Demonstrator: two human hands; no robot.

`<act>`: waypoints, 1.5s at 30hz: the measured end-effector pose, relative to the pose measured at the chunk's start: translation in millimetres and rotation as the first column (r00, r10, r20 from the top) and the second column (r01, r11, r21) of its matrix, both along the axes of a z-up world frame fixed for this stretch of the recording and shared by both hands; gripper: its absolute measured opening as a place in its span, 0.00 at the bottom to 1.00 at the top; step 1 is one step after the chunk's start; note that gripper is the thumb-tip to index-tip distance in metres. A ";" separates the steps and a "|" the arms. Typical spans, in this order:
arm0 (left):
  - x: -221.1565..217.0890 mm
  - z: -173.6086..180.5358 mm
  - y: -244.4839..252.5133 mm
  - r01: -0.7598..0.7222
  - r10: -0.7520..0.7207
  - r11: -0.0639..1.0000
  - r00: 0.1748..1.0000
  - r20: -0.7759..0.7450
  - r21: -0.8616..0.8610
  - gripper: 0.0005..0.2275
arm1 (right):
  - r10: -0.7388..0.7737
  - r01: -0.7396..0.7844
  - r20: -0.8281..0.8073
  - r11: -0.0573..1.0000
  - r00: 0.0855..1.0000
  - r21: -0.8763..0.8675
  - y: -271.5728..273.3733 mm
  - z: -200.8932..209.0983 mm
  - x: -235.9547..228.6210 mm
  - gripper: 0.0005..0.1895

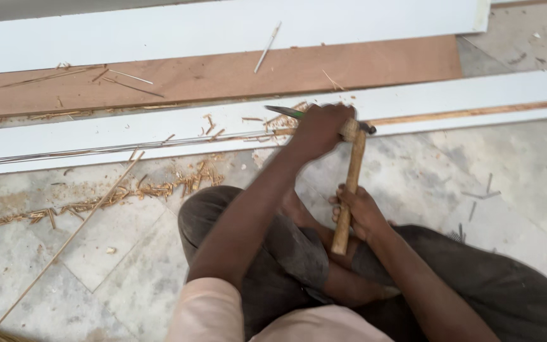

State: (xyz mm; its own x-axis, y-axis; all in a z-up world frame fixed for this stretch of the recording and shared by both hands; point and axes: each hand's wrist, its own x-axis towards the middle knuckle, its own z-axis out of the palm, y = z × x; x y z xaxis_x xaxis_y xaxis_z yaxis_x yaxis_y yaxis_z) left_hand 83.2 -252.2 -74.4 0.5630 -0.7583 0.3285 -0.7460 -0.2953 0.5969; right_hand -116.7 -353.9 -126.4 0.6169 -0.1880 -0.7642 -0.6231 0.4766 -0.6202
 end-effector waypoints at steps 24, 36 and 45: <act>20.2 -64.6 -78.1 0.046 -0.027 0.998 0.916 -0.401 0.037 0.28 | -0.346 0.331 -0.028 0.916 0.938 -0.227 -36.3 68.4 26.4 0.10; 9.2 -83.4 -104.4 -0.070 0.048 0.997 0.922 -0.385 -0.043 0.32 | -0.148 0.198 0.133 0.806 0.980 -0.557 -106.0 140.1 19.0 0.09; 34.4 -79.9 -95.9 -0.158 0.154 0.987 0.845 -0.513 0.035 0.24 | -0.164 0.232 0.171 0.804 0.971 -0.547 -86.3 129.5 8.7 0.08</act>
State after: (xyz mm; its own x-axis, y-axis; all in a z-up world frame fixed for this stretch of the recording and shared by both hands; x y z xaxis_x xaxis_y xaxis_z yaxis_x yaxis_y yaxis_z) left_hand 117.6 -348.2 -154.4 0.7633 -0.6451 -0.0339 -0.2780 -0.3754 0.8842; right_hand -107.9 -440.2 3.1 0.5925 -0.6890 -0.4173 -0.4648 0.1307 -0.8757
